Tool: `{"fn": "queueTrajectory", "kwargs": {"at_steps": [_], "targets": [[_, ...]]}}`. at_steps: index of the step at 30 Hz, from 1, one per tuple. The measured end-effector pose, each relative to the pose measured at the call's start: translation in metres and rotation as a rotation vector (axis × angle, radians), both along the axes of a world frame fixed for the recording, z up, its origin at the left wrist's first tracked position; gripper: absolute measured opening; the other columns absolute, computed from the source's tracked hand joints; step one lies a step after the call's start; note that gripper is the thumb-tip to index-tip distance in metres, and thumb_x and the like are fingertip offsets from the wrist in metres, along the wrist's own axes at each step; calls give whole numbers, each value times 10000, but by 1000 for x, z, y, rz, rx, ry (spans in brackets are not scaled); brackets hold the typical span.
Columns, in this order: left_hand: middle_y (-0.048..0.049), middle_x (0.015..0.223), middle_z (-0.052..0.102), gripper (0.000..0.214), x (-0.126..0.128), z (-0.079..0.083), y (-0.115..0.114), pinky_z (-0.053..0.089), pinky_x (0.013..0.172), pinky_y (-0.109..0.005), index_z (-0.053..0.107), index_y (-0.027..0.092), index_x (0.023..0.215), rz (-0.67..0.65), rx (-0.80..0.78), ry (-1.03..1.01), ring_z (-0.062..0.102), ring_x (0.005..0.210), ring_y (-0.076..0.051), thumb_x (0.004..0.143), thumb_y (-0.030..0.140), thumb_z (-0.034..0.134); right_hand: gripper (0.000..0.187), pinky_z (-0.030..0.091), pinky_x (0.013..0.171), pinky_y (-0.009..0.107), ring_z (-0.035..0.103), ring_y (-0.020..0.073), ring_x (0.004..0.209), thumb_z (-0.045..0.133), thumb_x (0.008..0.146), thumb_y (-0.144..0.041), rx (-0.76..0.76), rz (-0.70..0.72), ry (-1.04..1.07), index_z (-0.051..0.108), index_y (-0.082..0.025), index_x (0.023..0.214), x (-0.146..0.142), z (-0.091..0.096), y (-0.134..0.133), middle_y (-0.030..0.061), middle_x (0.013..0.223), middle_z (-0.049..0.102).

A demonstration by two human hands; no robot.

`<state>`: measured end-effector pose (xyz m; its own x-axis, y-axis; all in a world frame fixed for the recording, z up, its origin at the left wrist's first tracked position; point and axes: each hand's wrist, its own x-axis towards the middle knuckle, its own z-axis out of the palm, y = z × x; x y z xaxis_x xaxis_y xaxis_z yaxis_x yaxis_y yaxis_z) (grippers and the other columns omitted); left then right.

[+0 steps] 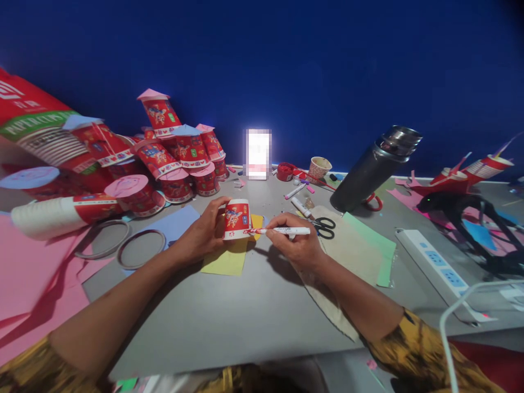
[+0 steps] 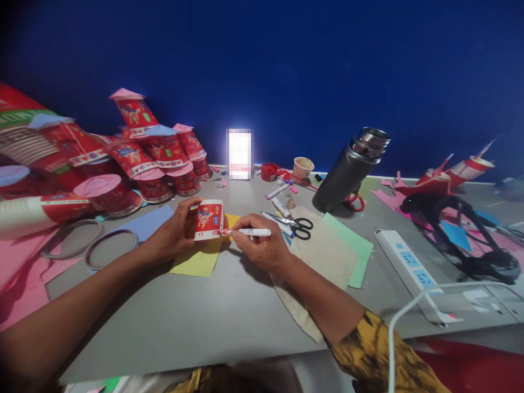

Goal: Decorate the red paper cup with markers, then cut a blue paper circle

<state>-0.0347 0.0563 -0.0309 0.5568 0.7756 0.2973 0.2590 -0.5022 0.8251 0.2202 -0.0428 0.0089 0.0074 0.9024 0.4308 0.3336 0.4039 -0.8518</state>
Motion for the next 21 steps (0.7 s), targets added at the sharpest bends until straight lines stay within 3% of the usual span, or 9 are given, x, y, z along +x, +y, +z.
{"fn": "queueTrajectory", "kwargs": {"at_steps": [9,21], "targets": [[-185,1519,600,944,0,-5,1,521,1186,-665,391,300,1533,-3,-58,-31,662,1385,-382,769,338,943,93,433,574,270,556,127,598,715,879,-285,14,19,5,734,-218,817,-1,1,-1,-2,764,733],[-177,1524,566,894,1,1,-2,520,1183,-673,387,300,1520,6,0,-1,644,1394,-382,801,331,919,92,458,587,266,578,131,608,728,883,-293,-18,46,-3,744,-221,829,-1,1,0,-1,771,736]]}}
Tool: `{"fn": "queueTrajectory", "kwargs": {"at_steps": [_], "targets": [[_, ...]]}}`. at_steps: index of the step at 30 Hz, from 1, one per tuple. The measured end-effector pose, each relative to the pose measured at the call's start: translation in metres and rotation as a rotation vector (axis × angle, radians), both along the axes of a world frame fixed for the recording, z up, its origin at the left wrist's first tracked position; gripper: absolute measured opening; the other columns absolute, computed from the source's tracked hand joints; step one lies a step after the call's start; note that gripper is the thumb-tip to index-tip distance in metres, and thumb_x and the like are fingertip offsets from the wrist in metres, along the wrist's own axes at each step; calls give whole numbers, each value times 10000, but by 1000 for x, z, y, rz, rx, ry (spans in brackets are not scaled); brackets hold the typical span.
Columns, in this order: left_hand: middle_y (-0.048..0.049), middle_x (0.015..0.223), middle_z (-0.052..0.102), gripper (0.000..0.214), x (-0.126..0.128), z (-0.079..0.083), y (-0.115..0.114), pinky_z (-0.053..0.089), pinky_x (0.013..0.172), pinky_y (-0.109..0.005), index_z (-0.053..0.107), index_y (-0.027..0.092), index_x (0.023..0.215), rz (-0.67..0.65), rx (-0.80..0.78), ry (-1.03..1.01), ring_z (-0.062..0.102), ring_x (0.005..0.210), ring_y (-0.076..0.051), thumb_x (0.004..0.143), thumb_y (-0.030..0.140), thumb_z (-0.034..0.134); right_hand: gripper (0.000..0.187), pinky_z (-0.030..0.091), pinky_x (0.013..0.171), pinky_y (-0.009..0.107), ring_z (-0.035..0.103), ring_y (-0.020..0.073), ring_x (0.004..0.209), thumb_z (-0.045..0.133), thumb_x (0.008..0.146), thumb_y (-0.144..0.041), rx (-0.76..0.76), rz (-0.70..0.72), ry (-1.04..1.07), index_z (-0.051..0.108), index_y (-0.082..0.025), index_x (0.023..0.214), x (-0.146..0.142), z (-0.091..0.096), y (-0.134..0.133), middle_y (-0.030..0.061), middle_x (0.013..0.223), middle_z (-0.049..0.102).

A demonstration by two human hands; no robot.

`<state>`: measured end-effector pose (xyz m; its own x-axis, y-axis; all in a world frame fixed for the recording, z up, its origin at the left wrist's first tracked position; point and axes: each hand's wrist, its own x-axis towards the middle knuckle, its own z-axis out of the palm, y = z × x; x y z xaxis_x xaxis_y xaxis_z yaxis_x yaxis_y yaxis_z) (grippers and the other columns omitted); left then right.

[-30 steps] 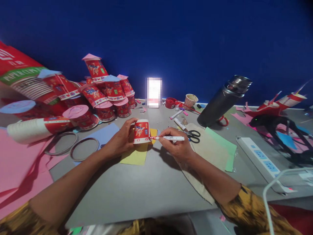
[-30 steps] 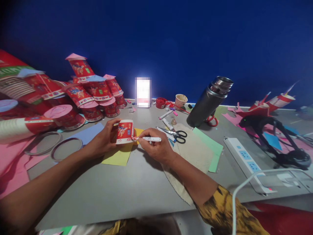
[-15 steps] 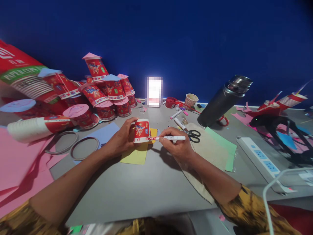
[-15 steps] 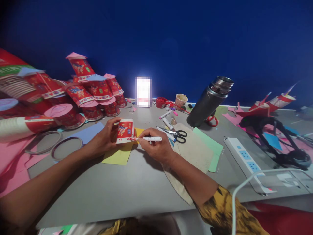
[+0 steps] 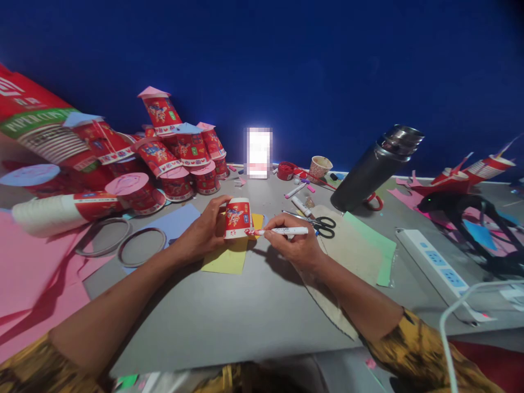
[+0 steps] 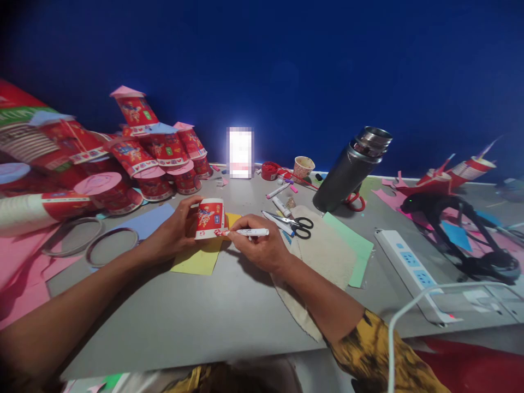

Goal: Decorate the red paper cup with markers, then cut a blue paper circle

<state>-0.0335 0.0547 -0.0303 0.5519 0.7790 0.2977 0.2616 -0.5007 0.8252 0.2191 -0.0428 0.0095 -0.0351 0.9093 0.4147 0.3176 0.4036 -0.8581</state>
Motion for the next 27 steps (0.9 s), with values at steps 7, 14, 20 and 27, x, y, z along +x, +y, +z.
{"fn": "queueTrajectory", "kwargs": {"at_steps": [7,14,20,27], "targets": [[-176,1511,587,913,0,-2,0,508,1192,-683,420,300,1521,17,-33,-21,660,1383,-391,773,351,942,85,473,593,266,597,135,618,729,907,-283,22,14,-22,741,-218,852,1,-2,1,4,784,744],[-178,1503,591,920,0,-4,2,517,1174,-688,402,313,1531,1,-23,-9,659,1377,-389,780,358,931,89,443,576,260,555,126,607,737,875,-287,-12,-45,50,740,-218,818,0,0,0,-9,755,728],[-174,1517,575,912,0,-3,2,525,1180,-672,396,307,1532,6,7,-3,654,1387,-382,792,359,927,98,434,566,263,549,132,604,732,870,-298,-57,-57,40,734,-219,812,1,2,-1,-8,731,714],[-170,1533,559,924,-2,-7,3,517,1190,-682,402,329,1539,5,18,-4,636,1413,-389,786,331,939,93,452,589,265,582,137,632,721,881,-286,-24,-29,9,743,-222,817,0,0,0,-2,774,743]]}}
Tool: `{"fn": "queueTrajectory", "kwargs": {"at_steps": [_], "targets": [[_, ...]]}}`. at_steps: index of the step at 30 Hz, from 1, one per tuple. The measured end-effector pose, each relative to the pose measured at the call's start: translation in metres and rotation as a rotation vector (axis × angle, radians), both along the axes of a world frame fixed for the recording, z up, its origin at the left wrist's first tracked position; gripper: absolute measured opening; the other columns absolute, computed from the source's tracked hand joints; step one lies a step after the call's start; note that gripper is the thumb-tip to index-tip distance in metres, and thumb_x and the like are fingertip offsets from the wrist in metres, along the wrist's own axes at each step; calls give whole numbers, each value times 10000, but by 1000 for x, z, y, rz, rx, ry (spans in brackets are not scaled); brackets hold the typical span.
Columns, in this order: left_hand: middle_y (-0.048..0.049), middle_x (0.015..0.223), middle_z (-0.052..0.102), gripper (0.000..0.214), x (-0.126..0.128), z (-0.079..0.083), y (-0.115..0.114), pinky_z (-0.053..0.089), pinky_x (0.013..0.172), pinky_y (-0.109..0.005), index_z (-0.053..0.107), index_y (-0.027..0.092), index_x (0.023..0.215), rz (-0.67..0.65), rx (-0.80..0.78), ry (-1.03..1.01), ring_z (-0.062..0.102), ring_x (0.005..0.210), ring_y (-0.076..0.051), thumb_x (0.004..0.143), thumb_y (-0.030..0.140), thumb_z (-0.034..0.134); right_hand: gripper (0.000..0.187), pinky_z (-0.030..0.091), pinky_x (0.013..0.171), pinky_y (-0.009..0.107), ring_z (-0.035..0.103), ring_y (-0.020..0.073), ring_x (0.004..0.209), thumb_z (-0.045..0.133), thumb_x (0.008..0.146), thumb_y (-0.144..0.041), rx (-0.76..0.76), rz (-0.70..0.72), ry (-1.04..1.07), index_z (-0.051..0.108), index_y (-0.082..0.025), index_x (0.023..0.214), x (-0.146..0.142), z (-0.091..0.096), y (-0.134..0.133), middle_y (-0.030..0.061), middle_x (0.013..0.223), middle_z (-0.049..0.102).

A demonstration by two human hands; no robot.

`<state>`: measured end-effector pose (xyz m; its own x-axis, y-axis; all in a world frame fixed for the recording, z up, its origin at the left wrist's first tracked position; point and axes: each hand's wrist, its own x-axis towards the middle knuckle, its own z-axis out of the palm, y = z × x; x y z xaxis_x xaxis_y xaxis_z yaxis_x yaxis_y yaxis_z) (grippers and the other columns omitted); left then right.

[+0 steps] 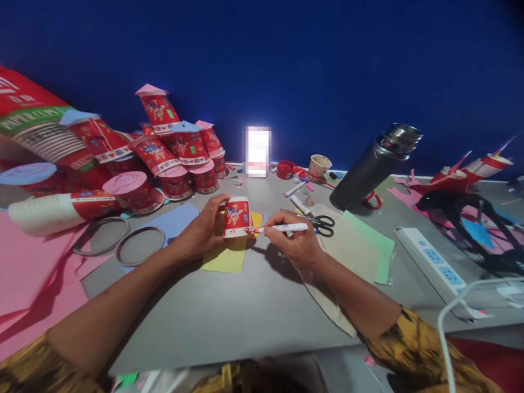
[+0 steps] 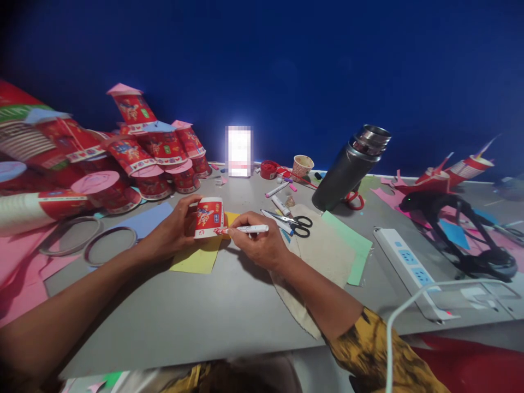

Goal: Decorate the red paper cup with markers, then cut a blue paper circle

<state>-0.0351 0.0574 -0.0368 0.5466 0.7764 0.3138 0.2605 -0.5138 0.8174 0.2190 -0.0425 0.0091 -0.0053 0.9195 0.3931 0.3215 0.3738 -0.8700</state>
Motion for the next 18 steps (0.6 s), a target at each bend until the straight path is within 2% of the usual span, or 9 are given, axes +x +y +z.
{"fn": "queueTrajectory", "kwargs": {"at_steps": [4,8,14,18], "targets": [[-170,1496,601,952,1,1,-1,511,1191,-687,422,310,1539,7,-43,-25,644,1403,-396,756,328,963,94,451,583,263,575,130,615,726,882,-284,-7,17,-6,746,-216,820,0,0,0,-4,763,738],[-166,1531,580,941,2,4,-2,506,1199,-678,470,308,1505,25,-43,-40,642,1406,-400,717,309,984,94,436,574,262,557,126,601,724,876,-280,-9,20,15,733,-217,807,-1,1,0,-9,749,729],[-169,1497,611,953,1,3,-1,493,1209,-683,455,301,1522,13,-58,-54,650,1398,-393,726,295,978,104,428,590,267,540,127,612,728,876,-293,-19,-19,39,725,-221,801,-2,0,-1,-13,743,719],[-173,1506,609,960,1,0,-1,507,1194,-688,438,302,1536,8,-63,-40,651,1398,-399,739,309,973,117,425,586,265,557,129,613,729,862,-316,-28,5,35,730,-218,798,-3,1,0,-4,753,733]]}}
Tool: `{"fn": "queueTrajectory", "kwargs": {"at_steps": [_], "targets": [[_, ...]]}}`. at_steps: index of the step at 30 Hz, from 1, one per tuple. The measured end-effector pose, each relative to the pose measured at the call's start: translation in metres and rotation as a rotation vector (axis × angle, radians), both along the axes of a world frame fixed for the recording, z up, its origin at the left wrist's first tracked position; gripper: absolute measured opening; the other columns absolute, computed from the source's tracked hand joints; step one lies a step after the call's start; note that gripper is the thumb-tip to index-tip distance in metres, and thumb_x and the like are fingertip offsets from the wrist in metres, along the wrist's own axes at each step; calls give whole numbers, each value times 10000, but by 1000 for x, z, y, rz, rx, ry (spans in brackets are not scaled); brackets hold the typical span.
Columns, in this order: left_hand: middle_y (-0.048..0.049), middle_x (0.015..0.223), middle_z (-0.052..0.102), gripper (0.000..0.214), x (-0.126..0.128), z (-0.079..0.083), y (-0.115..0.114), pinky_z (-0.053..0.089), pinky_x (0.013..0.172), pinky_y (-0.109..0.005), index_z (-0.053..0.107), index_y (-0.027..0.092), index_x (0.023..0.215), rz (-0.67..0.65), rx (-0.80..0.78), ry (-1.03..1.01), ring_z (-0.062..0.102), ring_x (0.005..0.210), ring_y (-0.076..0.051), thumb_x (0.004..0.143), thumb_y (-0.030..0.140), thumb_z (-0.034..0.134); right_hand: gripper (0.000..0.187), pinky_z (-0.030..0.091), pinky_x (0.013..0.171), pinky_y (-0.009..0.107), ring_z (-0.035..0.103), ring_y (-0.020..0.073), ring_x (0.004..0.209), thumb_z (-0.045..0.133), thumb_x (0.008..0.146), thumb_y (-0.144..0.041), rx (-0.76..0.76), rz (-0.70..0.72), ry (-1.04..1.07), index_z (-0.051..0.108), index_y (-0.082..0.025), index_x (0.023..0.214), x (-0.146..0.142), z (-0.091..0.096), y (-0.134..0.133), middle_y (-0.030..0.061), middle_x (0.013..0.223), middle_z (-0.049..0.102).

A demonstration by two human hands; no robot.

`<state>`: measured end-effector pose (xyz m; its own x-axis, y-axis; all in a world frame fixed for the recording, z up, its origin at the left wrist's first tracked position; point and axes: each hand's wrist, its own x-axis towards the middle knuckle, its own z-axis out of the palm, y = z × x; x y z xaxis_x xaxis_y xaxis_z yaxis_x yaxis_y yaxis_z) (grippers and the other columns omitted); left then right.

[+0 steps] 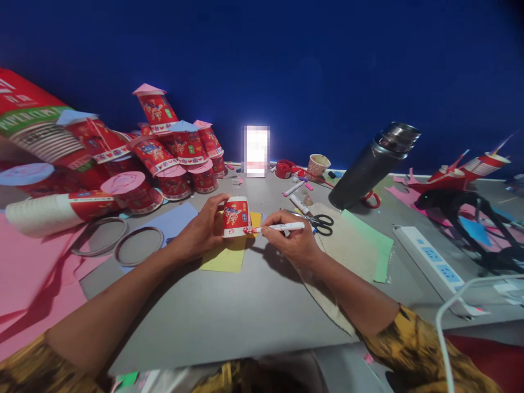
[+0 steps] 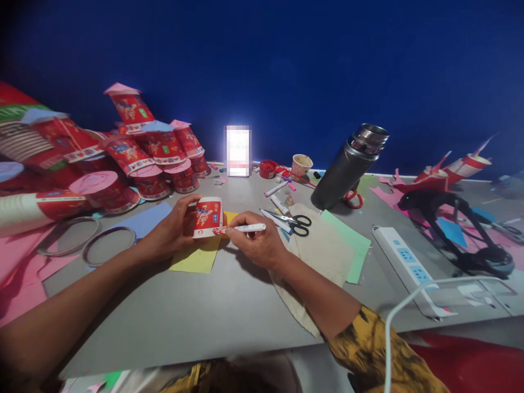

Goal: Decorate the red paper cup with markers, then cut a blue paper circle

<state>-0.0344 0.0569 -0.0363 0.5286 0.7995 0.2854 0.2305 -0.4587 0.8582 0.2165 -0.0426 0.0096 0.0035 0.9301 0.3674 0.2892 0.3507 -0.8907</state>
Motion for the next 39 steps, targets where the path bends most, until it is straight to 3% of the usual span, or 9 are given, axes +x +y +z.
{"fn": "queueTrajectory", "kwargs": {"at_steps": [9,19,24,30,35,39], "targets": [[-169,1465,631,975,0,0,0,529,1175,-680,386,306,1553,-18,7,40,679,1362,-383,768,342,963,141,402,561,258,517,125,591,740,862,-324,-42,-62,42,721,-209,783,2,2,-1,-18,685,679],[-171,1450,646,982,2,0,-1,541,1163,-670,423,290,1543,-17,-19,-31,691,1349,-381,733,315,979,138,392,560,257,507,118,582,722,862,-333,-78,-34,46,708,-215,791,0,1,-1,-28,691,672],[-171,1454,643,944,0,-2,2,544,1155,-671,414,303,1542,-12,38,12,681,1366,-372,764,339,947,147,399,562,255,515,123,592,724,856,-339,-67,-51,32,717,-209,789,1,2,0,-18,691,687],[-178,1484,632,903,1,7,-1,570,1134,-643,414,301,1519,2,53,48,681,1372,-376,766,342,911,146,407,550,249,520,122,585,736,875,-326,-51,-59,46,709,-214,785,2,0,1,-29,680,672],[-159,1423,674,904,5,18,-7,599,1110,-600,383,286,1491,9,10,57,728,1298,-353,762,361,912,150,543,670,274,688,157,696,693,993,-363,81,-36,74,750,-224,1003,7,-8,5,3,815,763],[-155,1403,680,899,8,20,-8,603,1099,-627,385,293,1458,50,-34,-8,739,1271,-364,741,347,924,164,602,815,335,755,197,854,654,1058,-323,309,-22,-103,737,-247,1177,10,-18,9,48,993,808]]}}
